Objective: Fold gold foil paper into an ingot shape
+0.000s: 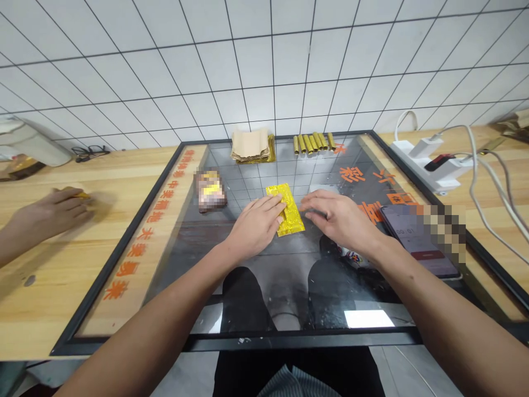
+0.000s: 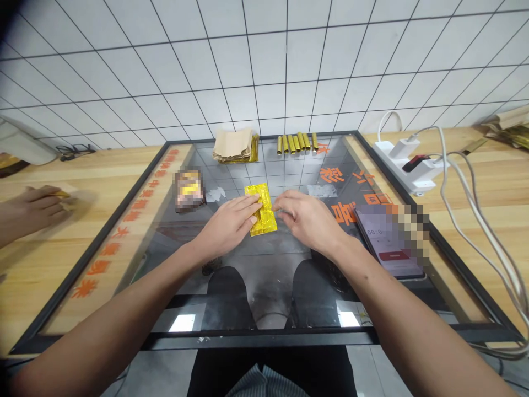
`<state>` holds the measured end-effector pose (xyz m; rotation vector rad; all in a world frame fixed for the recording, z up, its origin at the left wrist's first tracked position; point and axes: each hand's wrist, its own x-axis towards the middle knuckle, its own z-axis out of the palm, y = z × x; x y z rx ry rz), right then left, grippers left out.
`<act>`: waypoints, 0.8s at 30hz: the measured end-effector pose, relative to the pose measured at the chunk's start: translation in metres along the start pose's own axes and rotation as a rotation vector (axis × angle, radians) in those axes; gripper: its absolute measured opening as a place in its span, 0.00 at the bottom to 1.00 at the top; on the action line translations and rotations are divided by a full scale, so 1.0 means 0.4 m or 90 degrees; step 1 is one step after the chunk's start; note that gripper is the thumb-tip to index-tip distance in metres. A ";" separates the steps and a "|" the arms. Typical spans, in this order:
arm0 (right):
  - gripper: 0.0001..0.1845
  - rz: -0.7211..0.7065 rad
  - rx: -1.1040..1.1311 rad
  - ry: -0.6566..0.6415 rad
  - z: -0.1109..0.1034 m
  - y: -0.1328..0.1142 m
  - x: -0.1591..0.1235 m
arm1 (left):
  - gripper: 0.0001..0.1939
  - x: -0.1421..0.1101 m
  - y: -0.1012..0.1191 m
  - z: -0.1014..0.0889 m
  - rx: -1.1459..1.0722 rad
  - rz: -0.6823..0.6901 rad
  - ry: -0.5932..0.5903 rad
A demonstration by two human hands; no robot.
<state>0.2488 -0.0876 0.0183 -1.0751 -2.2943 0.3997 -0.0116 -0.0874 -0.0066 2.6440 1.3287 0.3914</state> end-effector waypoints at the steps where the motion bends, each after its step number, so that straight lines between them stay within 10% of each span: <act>1: 0.14 -0.010 -0.005 -0.021 -0.003 -0.002 -0.003 | 0.25 0.000 -0.001 0.000 -0.003 0.001 0.001; 24: 0.12 -0.094 -0.007 -0.099 0.013 -0.003 -0.020 | 0.25 -0.003 -0.002 -0.002 -0.013 0.000 0.004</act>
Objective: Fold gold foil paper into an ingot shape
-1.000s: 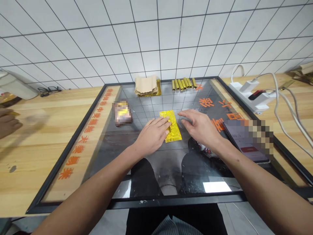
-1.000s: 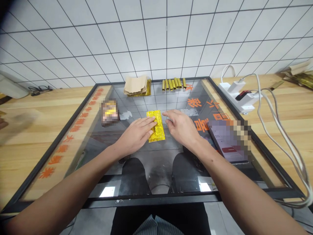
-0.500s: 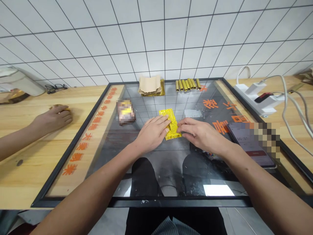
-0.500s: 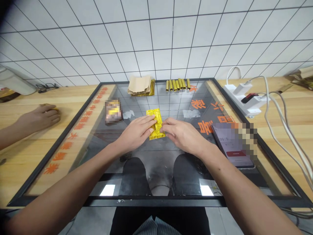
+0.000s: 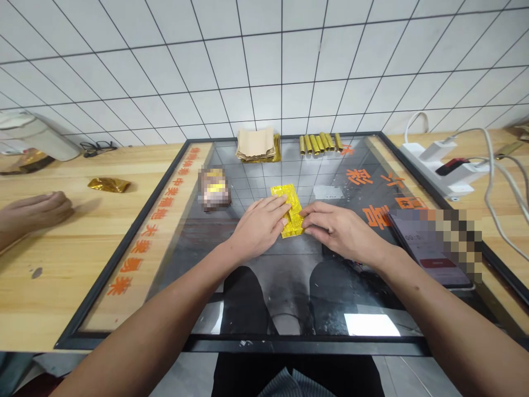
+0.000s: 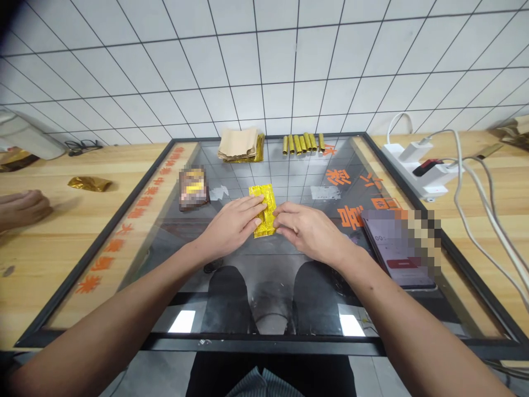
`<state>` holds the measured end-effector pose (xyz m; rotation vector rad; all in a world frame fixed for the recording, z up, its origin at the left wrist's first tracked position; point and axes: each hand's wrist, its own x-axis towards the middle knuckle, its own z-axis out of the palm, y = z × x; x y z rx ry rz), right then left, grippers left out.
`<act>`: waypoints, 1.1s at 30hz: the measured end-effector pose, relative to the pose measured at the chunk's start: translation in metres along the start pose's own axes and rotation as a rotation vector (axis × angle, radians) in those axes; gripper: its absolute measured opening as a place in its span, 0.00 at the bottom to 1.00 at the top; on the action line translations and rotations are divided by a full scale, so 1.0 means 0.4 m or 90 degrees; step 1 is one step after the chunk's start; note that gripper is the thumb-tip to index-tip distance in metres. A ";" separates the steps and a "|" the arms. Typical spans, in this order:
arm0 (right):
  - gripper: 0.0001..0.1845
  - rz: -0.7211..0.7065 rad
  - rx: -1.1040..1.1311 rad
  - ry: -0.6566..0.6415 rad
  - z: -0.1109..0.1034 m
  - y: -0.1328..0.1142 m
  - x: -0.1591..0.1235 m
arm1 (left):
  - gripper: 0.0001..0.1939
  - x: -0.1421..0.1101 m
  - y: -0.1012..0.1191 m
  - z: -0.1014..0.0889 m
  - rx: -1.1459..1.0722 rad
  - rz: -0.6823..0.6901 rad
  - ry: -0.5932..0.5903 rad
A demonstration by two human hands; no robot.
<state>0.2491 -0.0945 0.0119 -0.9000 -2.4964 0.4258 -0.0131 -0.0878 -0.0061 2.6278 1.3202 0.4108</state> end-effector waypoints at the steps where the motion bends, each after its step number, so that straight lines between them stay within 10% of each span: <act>1: 0.11 -0.001 0.006 0.003 0.001 0.000 0.001 | 0.25 0.000 0.000 0.000 0.001 0.000 -0.001; 33: 0.16 -0.027 -0.036 0.001 0.027 0.009 0.008 | 0.20 -0.003 0.004 -0.017 -0.052 0.061 0.067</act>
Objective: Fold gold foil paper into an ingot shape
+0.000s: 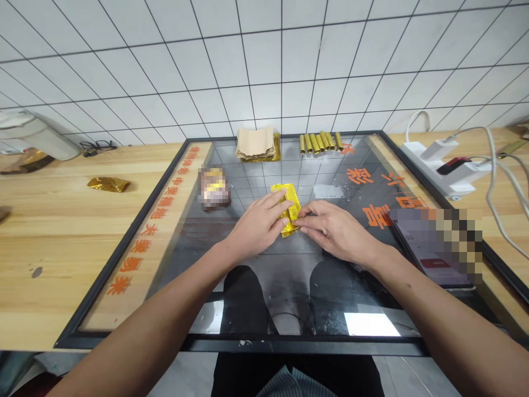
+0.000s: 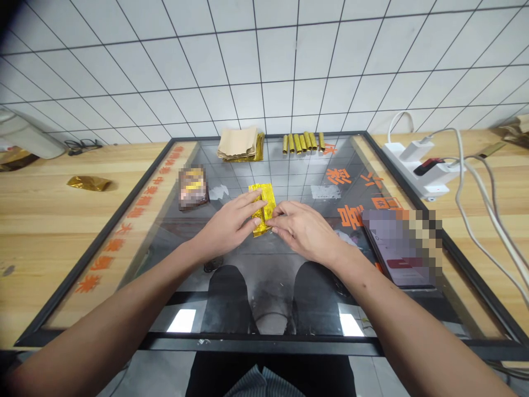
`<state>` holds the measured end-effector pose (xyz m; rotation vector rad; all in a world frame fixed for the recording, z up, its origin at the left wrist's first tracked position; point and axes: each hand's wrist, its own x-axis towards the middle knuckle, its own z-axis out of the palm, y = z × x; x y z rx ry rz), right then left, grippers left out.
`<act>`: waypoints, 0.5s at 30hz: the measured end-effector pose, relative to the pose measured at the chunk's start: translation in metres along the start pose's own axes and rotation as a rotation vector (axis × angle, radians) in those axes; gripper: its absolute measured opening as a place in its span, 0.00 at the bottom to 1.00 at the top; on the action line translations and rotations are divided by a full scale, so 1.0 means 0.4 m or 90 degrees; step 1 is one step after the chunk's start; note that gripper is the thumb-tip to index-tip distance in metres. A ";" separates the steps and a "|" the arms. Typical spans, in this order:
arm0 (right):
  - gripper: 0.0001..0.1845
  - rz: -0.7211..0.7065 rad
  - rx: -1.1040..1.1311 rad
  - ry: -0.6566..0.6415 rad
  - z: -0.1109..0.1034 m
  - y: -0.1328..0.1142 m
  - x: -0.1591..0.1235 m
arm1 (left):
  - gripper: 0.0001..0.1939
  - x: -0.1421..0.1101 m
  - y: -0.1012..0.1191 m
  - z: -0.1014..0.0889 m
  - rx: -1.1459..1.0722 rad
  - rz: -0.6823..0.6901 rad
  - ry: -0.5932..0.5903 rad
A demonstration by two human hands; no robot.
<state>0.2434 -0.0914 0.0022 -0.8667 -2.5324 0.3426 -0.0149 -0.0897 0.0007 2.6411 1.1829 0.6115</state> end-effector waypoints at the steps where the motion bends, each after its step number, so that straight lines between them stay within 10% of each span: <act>1: 0.16 0.001 0.001 0.003 0.001 -0.001 0.000 | 0.18 0.000 0.004 -0.011 -0.005 0.006 0.004; 15: 0.14 0.011 0.010 0.032 0.012 -0.001 0.004 | 0.11 -0.007 0.052 -0.065 0.107 0.018 -0.167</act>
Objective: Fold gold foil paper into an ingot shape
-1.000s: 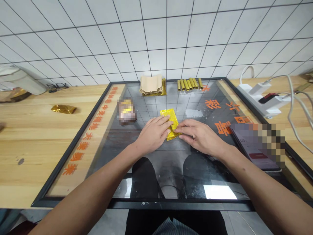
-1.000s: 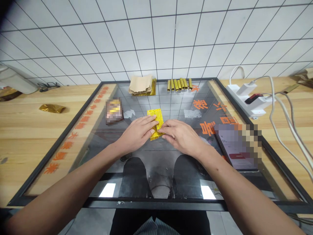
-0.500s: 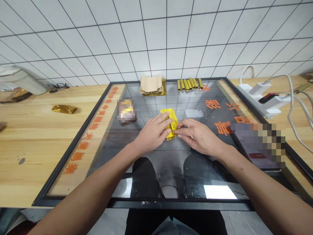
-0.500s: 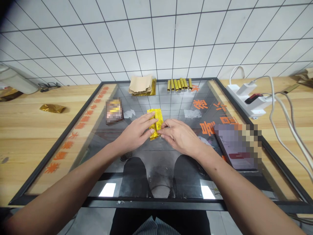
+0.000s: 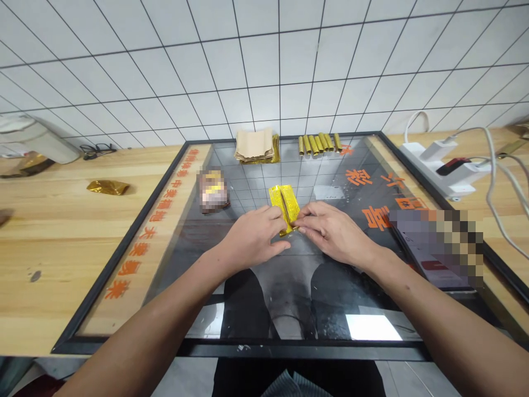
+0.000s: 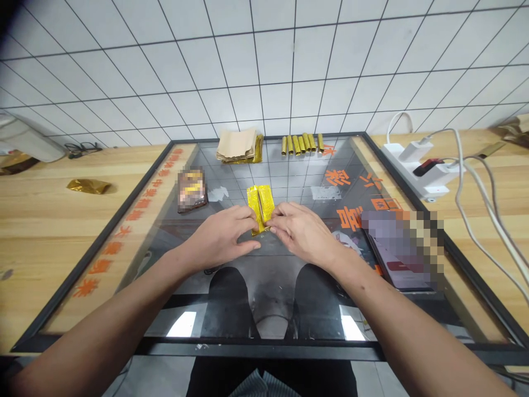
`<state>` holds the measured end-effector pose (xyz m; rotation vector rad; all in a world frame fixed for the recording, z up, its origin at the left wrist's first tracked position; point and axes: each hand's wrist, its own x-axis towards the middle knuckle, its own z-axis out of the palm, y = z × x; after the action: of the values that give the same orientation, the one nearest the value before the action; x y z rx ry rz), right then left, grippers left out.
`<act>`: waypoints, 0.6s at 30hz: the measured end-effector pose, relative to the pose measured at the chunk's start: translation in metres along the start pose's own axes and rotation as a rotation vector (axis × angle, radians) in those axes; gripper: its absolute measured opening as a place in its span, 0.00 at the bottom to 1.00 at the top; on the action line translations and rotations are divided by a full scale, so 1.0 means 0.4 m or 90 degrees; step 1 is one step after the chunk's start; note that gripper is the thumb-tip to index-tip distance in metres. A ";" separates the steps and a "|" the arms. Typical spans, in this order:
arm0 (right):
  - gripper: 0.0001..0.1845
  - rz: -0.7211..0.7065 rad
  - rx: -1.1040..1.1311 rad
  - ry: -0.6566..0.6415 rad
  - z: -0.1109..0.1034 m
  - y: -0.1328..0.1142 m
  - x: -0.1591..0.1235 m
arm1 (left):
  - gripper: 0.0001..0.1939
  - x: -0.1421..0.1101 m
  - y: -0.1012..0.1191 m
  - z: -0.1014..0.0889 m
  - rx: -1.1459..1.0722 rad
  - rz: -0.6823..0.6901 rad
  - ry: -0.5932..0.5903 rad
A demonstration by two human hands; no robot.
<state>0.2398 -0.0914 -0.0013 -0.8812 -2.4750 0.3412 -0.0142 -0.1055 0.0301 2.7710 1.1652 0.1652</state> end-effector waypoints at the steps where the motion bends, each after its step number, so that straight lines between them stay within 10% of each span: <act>1: 0.14 0.001 0.000 0.001 0.000 -0.001 0.001 | 0.10 0.002 0.001 0.002 0.007 -0.003 -0.001; 18: 0.13 0.050 0.051 0.010 0.001 -0.002 0.004 | 0.09 0.007 0.015 0.009 -0.021 -0.063 0.018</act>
<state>0.2382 -0.0912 -0.0007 -0.9449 -2.3990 0.4560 -0.0074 -0.1079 0.0278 2.6844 1.2905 0.2125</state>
